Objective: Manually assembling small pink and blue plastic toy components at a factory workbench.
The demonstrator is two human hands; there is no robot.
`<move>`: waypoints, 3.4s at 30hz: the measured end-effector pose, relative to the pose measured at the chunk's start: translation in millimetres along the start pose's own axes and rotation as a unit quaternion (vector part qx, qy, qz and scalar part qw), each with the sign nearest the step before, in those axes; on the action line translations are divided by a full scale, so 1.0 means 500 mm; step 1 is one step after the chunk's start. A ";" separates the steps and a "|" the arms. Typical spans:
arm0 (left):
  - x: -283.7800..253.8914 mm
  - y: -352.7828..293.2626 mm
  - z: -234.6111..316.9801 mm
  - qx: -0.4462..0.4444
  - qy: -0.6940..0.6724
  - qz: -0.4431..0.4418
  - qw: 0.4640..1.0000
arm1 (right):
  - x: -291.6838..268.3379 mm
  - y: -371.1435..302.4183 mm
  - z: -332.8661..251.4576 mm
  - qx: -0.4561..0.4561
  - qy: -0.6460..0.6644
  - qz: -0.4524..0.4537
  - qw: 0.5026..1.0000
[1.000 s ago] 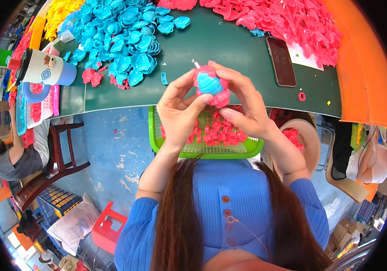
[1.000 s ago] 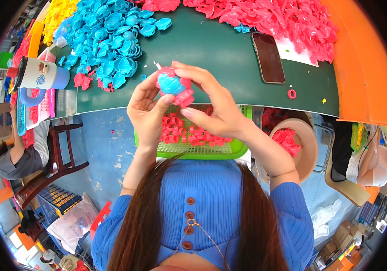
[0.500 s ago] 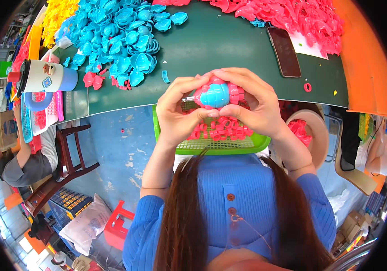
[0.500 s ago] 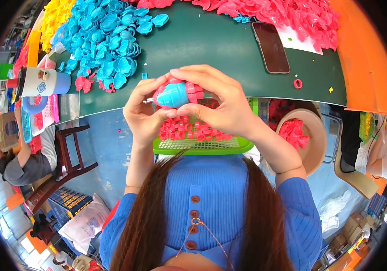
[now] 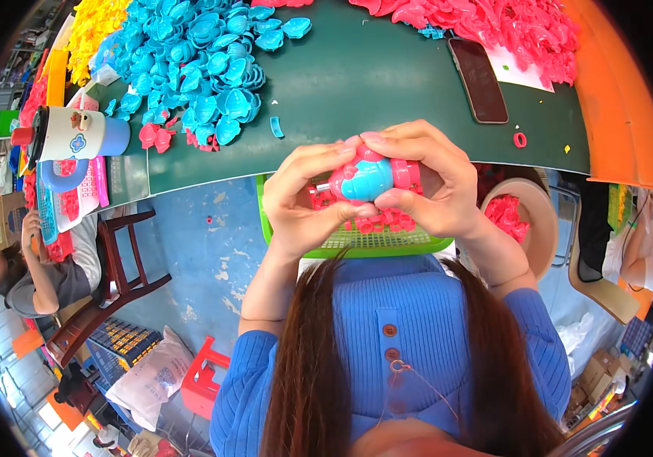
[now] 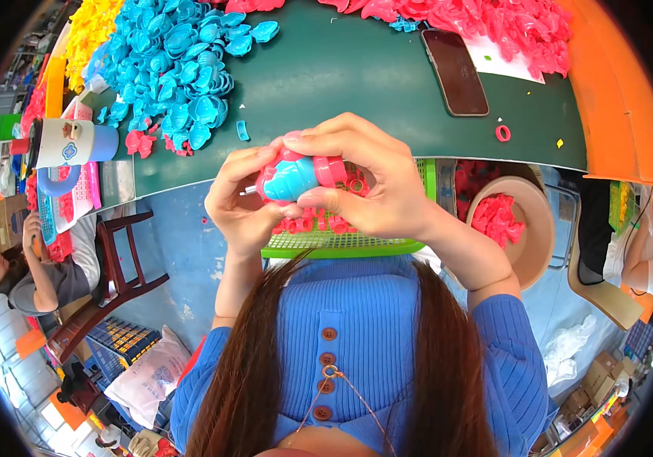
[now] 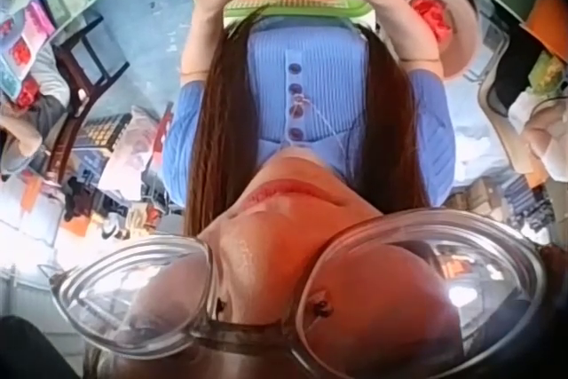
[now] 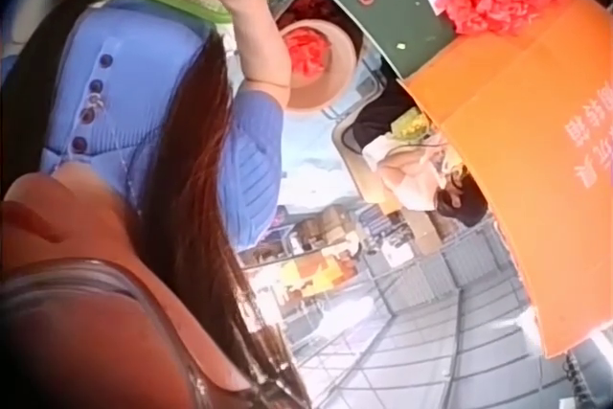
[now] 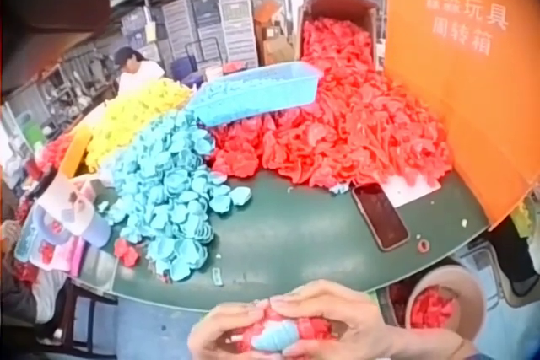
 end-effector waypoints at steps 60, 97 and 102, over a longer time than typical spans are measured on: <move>0.039 0.014 -0.007 0.106 0.274 0.042 0.955 | -0.026 -0.012 0.024 -0.145 -0.263 -0.151 0.942; 0.037 0.027 -0.063 -0.093 0.029 -0.073 0.993 | -0.081 0.001 0.058 -0.045 -0.183 -0.167 0.968; 0.033 0.023 -0.079 -0.101 -0.005 -0.054 0.993 | -0.093 0.016 0.047 -0.064 -0.177 -0.150 0.971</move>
Point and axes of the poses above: each hand's wrist, its own y-axis towards the middle knuckle, its own x-axis out of the palm, z = x × y, the point moved 6 cm from there along y, towards the middle knuckle, and after that the axes turned 15 degrees about -x, right-handed, at the moved point
